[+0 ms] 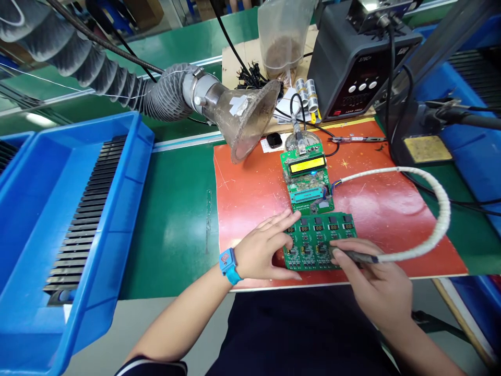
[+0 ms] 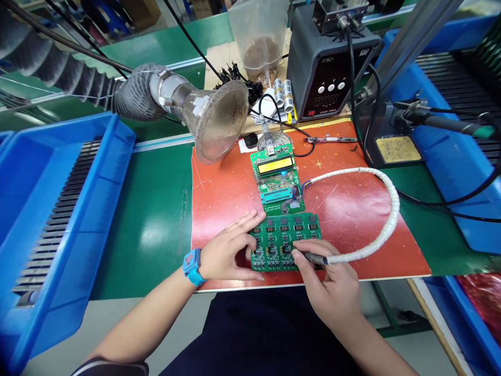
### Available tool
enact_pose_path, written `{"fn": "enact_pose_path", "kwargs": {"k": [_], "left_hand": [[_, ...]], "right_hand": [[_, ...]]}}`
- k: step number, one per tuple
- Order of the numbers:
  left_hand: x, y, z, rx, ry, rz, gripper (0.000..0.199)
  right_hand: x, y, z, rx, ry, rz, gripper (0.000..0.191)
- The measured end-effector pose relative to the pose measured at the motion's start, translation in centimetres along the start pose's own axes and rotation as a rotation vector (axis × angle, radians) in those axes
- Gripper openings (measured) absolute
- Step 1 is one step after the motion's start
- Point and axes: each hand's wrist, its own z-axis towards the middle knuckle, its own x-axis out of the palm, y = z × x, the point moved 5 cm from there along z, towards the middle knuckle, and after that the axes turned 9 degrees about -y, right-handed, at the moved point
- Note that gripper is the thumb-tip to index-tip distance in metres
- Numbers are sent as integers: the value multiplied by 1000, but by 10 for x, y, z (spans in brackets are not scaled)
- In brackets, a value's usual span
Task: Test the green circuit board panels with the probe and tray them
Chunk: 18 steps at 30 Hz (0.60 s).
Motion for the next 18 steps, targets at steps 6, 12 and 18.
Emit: {"fn": "enact_pose_path", "kwargs": {"k": [6,12,18], "left_hand": [[1,1,0,-18,21,-3,48],[1,1,0,-4,9,3,49],[1,1,0,-1,2,4,50]], "right_hand": [[-1,2,1,-8,-5,-16,9],[1,1,1,-9,0,-9,10],[1,0,0,0,2,9,10]]}}
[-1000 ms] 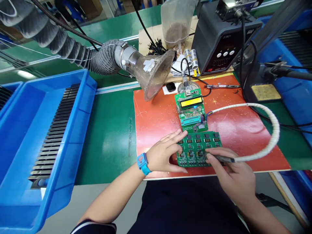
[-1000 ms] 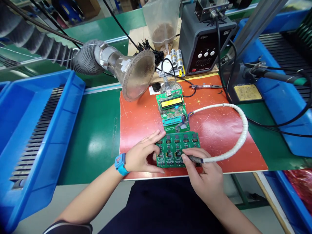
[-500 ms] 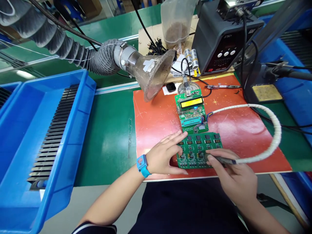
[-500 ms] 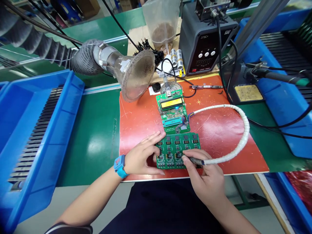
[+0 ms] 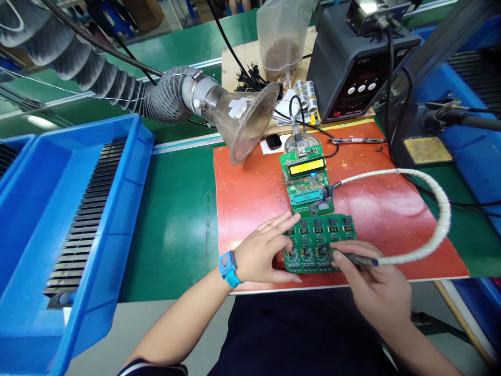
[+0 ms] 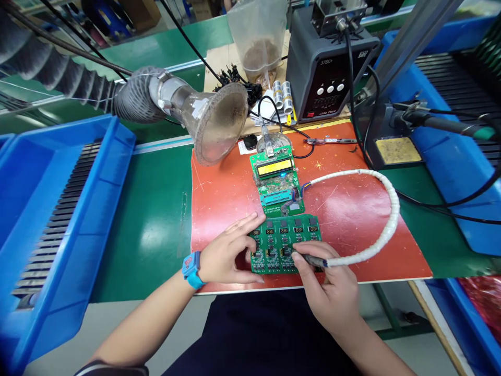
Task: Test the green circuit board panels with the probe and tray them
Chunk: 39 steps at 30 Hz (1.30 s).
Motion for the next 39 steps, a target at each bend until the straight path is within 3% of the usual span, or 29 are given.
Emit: {"fn": "enact_pose_path", "kwargs": {"k": [39], "left_hand": [[-2,-2,1,27,-20,1,47]], "right_hand": [[0,-1,0,-8,10,-10,11]]}}
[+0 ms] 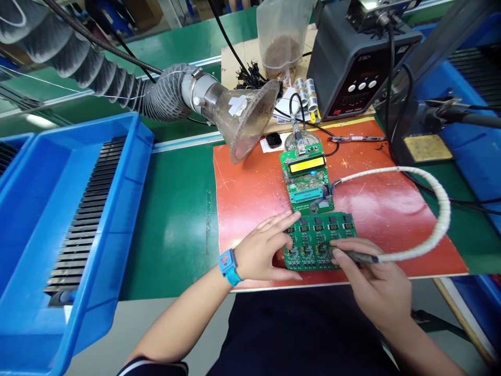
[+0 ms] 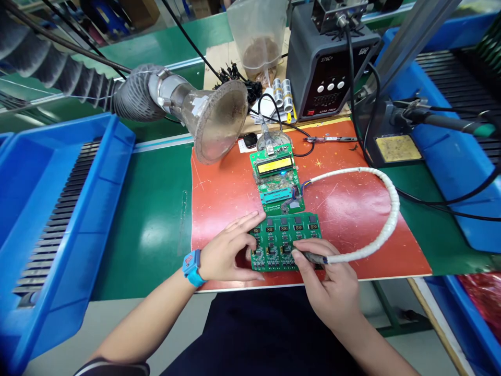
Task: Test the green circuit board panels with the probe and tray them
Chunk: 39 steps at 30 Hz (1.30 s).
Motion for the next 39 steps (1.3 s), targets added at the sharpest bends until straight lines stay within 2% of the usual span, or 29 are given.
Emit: {"fn": "enact_pose_path", "kwargs": {"k": [8,14,18,23,27,39], "left_hand": [[0,0,0,4,-7,1,48],[0,0,0,3,0,5,48],[0,-1,0,0,-4,1,49],[-1,-2,2,9,-5,9,48],[-1,-2,2,16,-12,14,49],[-1,-2,1,19,-15,0,48]], "right_hand": [[-2,6,3,-58,-15,-42,8],[-5,4,5,-20,16,-40,10],[-6,12,7,-19,0,-50,11],[5,20,5,-25,20,14,12],[14,21,3,-103,45,-43,11],[19,33,11,-203,37,-128,8]]}}
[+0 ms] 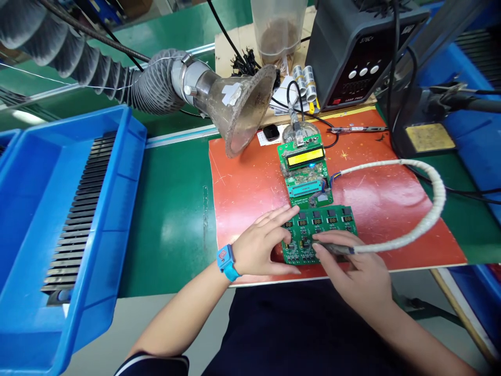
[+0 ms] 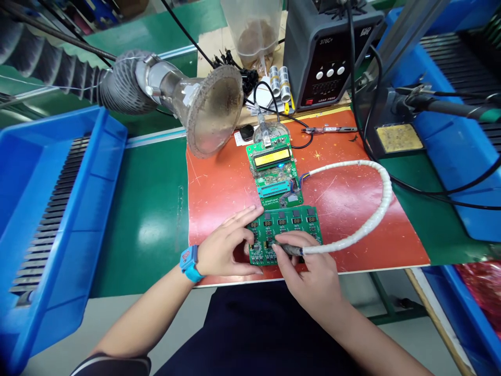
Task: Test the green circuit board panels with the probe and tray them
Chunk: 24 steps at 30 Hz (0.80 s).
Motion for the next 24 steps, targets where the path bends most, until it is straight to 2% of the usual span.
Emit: {"fn": "enact_pose_path", "kwargs": {"k": [9,24], "left_hand": [[2,2,-2,-34,36,7,48],[2,3,-2,-21,20,-2,49]], "right_hand": [[1,0,0,-24,-2,36,8],[-1,-2,2,-6,-2,13,6]]}}
